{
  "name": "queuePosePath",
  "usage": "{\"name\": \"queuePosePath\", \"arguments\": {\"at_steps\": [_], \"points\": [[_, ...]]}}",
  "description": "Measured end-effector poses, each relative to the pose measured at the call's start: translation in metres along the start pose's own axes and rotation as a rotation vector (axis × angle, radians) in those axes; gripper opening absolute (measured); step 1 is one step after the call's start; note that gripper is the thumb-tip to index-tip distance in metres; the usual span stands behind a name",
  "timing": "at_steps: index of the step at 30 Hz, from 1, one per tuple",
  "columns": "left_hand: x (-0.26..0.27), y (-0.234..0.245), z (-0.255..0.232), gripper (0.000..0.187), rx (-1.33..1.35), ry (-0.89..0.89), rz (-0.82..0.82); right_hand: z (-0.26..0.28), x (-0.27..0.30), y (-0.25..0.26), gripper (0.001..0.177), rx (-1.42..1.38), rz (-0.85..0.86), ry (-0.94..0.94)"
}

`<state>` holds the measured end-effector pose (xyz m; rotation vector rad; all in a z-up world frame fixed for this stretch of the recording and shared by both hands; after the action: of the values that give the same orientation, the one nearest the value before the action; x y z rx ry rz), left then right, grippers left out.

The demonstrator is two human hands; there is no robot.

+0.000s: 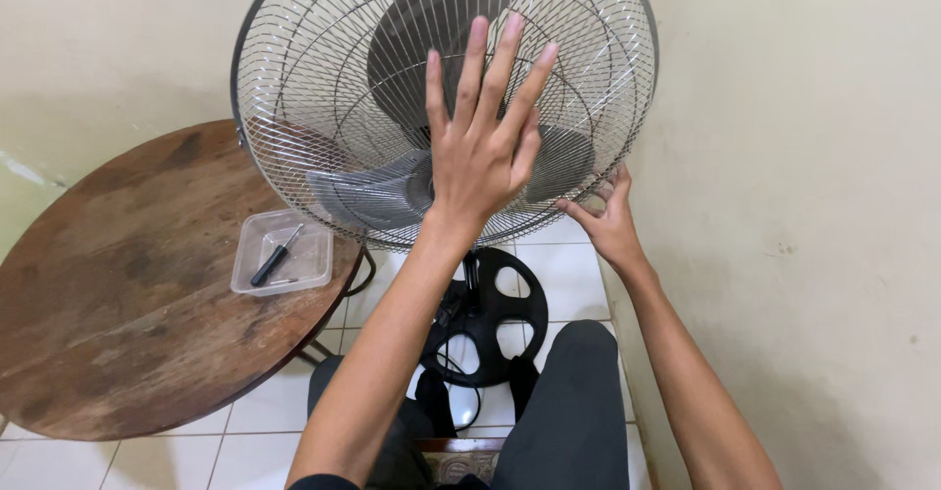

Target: The person assembles an electric fan by attaching the rear grille, mounting the fan blades, and securing the front grille. The person uses a screwdriver to tighten screws on the rear grille and aligns the blades onto the motor shaft before snapping the front grille into place.

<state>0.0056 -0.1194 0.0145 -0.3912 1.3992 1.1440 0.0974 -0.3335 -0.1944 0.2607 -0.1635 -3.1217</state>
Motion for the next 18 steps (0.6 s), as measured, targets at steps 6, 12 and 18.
{"name": "queuePosePath", "arguments": {"at_steps": [6, 12, 18], "points": [[0.083, 0.025, 0.045, 0.055, -0.111, 0.163, 0.038, -0.077, 0.002, -0.033, 0.093, -0.211, 0.115, -0.296], [0.202, 0.073, 0.122, 0.060, 0.086, 0.748, -0.227, -0.106, 0.009, -0.059, 0.104, -0.447, 0.092, -0.339], [0.309, 0.012, 0.128, 0.060, 0.701, 1.432, -0.367, -0.104, 0.016, -0.079, 0.109, -0.537, 0.129, -0.318]]}}
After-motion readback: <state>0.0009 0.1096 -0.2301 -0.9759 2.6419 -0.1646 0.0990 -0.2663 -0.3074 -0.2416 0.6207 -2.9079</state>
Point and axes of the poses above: each hand's wrist, its own x-axis away from the middle knuckle, its own y-axis out of the back of the hand, z = x × y, the point moved 8 cm from there along -x, towards the middle knuckle, and after that the axes turned 13 degrees about -y, right-handed, at the moved point
